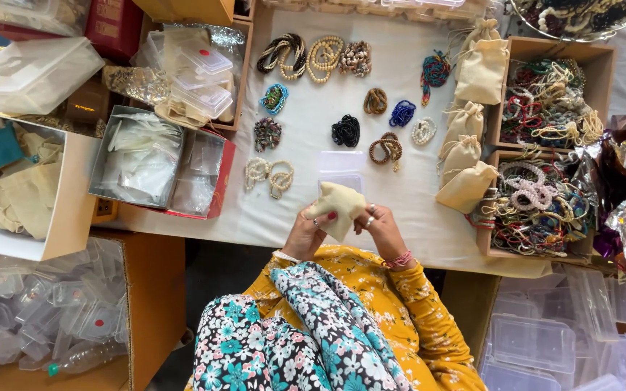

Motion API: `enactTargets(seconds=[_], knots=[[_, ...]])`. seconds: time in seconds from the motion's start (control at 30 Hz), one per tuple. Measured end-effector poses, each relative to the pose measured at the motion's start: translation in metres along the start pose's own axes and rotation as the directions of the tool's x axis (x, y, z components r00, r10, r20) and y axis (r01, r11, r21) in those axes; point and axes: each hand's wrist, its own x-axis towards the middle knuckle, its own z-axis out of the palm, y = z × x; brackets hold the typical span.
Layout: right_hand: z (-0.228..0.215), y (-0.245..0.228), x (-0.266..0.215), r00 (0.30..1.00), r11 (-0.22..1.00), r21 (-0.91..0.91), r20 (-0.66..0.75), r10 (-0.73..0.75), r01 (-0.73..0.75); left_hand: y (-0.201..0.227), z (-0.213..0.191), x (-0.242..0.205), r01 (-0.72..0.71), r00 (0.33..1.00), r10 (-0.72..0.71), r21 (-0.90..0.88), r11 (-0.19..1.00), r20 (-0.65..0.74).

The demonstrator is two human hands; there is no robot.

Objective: Packing various jewelry items into small plastic bags and boxes on a workspace table.

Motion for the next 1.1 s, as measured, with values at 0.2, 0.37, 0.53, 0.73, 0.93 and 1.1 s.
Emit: enactTargets(seconds=[0.2, 0.37, 0.53, 0.73, 0.93, 1.1], knots=[[0.006, 0.002, 0.005, 0.993, 0.991, -0.074, -0.029, 0.113, -0.115, -0.006, 0.014, 0.001, -0.043, 0.994, 0.019, 0.238, 0.970, 0.106], [0.041, -0.041, -0.007, 0.950, 0.296, -0.954, -0.132, -0.283, -0.044, -0.037, -0.032, 0.018, -0.005, 0.999, 0.019, 0.391, 0.920, -0.032], [0.029, -0.061, -0.004, 0.991, 0.480, -0.868, -0.132, 0.029, -0.130, -0.035, -0.035, 0.028, -0.056, 0.994, 0.091, 0.415, 0.908, -0.065], [0.021, -0.084, -0.001, 0.997, 0.965, -0.260, 0.064, 0.043, -0.024, -0.002, -0.007, 0.032, -0.138, 0.990, 0.124, 0.582, 0.801, 0.063], [0.011, -0.050, 0.027, 0.959, 0.762, -0.617, -0.043, -0.281, 0.196, 0.007, -0.002, 0.064, -0.309, 0.924, 0.287, 0.934, 0.180, 0.251], [-0.001, -0.015, 0.041, 0.860, 0.436, -0.873, -0.039, -0.509, 0.218, 0.003, -0.017, 0.072, -0.560, 0.743, 0.419, 0.828, -0.040, 0.522]])
